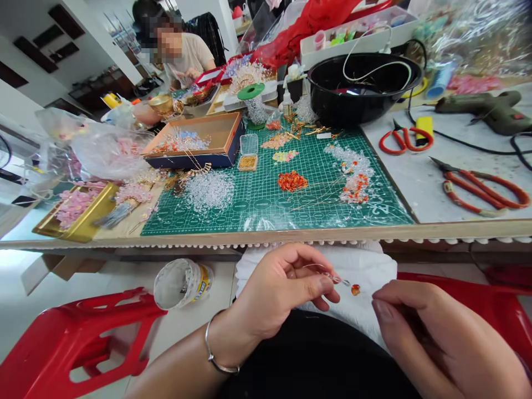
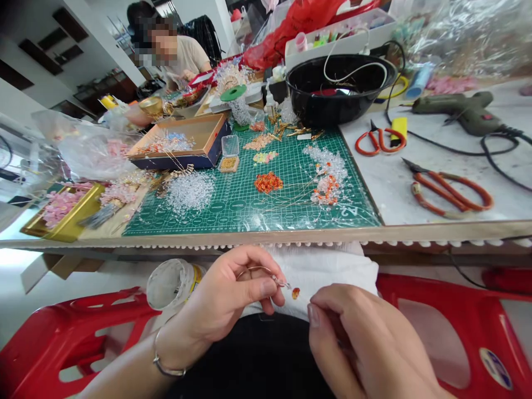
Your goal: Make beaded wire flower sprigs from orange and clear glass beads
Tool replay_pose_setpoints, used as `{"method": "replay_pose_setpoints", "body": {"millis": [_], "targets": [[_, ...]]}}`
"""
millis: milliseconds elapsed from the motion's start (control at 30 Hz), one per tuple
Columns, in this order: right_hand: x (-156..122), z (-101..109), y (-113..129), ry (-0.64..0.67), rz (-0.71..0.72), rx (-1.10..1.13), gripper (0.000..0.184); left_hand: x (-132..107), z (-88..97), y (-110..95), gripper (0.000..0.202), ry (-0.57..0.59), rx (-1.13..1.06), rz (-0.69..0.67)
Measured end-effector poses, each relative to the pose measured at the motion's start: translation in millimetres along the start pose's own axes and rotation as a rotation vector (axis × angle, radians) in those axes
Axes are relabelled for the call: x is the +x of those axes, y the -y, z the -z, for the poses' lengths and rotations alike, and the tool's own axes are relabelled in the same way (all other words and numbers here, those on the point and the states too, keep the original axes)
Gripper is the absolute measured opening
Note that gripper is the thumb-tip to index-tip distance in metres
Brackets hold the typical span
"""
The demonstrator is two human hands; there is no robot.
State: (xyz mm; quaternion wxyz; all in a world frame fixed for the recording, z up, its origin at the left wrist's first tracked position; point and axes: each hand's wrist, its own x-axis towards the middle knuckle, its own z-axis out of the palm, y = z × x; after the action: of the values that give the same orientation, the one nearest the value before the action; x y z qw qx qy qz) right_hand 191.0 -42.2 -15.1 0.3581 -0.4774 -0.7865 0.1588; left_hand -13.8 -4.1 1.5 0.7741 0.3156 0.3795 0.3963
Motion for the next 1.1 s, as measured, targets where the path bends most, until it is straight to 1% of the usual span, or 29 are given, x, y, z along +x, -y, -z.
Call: {"method": "replay_pose_setpoints", "body": {"millis": [133,233,300,400,467,633,833,967,1100], "targets": [[6.7,-1.3,3.5,-0.032,0.009,0.008,0.005,1.5,1.1,0.3,0.017,0.02,-0.052,0.017],[11.3,-3.1,5.7,-0.04,0.01,0.035,0.009,2.9,1.8,1.3,0.021,0.037,-0.101,0.065],[11.8,-3.9,5.4,-0.026,0.025,0.06,0.011,4.2,2.8,3.3,0.022,0.056,-0.132,0.099],[8.4,-4.5,2.5,-0.006,0.031,0.089,0.007,6.2,4.4,6.9,0.025,0.083,-0.174,0.136],[4.4,-5.0,0.4,0.006,0.002,0.129,0.006,7.2,4.8,8.7,0.026,0.09,-0.197,0.15],[-4.6,-7.2,-2.4,0.042,-0.118,0.284,0.009,8.2,4.3,10.1,0.027,0.081,-0.225,0.161],[-6.4,-8.8,-4.6,0.065,-0.208,0.395,0.013,7.3,2.8,10.2,0.027,0.073,-0.253,0.184],[-6.6,-9.8,-5.2,0.09,-0.238,0.438,0.011,6.8,2.2,9.7,0.026,0.06,-0.245,0.187],[-8.9,-8.4,-5.0,0.089,-0.226,0.394,0.009,7.5,2.4,10.0,0.026,0.047,-0.235,0.187]]}}
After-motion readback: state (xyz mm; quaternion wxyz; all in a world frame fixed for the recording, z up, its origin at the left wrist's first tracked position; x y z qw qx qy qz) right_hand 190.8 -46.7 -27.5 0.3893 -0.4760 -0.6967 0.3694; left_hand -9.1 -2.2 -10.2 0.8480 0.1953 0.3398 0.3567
